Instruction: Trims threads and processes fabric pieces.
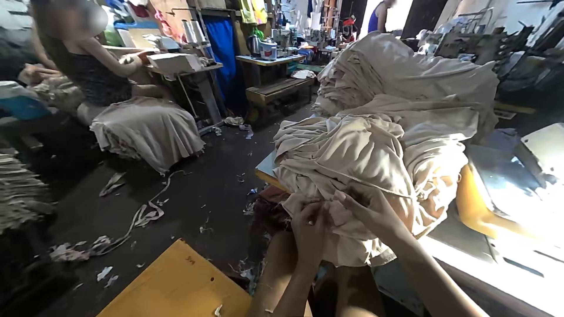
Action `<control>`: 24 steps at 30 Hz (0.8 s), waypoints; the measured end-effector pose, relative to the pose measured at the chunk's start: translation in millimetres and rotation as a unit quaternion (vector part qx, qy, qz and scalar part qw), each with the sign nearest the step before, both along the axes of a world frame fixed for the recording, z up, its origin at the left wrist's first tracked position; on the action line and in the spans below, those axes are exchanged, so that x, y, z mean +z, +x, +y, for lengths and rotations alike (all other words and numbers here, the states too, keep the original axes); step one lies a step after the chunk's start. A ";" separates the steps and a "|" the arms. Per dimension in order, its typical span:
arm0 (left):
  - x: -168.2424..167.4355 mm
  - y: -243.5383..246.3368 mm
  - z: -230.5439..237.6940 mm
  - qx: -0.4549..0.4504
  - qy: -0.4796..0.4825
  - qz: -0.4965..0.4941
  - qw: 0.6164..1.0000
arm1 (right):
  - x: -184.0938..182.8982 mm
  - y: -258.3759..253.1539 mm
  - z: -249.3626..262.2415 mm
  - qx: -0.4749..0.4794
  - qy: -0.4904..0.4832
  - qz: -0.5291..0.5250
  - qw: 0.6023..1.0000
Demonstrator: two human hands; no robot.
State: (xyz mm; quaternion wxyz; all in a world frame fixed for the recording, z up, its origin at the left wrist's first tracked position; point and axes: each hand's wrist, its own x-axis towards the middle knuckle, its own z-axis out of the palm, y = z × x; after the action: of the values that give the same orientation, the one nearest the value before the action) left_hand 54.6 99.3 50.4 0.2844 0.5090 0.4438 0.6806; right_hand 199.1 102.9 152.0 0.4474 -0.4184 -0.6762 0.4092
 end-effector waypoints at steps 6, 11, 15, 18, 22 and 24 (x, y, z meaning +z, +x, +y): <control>1.2 -33.0 2.9 -0.072 -0.030 -0.028 0.997 | -18.9 10.8 20.6 0.006 -0.105 0.065 0.992; -2.2 -46.1 7.5 -0.121 0.045 0.159 0.979 | -19.0 11.9 20.7 0.023 -0.101 0.068 0.992; -2.5 -48.0 13.0 -0.062 0.057 0.213 0.973 | -21.1 15.3 20.7 0.048 -0.075 0.066 0.994; -2.1 -57.1 12.5 -0.083 0.027 0.208 0.974 | -28.8 19.0 20.7 0.052 -0.018 -0.003 0.998; 2.0 -61.9 8.2 -0.121 0.026 0.237 0.964 | -31.1 17.2 18.2 0.060 0.010 -0.072 0.996; 5.1 -57.4 5.3 -0.115 0.025 0.258 0.959 | -27.7 17.0 18.1 0.059 -0.004 -0.058 0.997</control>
State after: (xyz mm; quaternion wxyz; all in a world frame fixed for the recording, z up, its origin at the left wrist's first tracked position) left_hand -2.8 104.6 55.5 0.2233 0.7216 0.4232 0.5002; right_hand 216.2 121.1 124.3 0.3812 -0.4024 -0.7228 0.4127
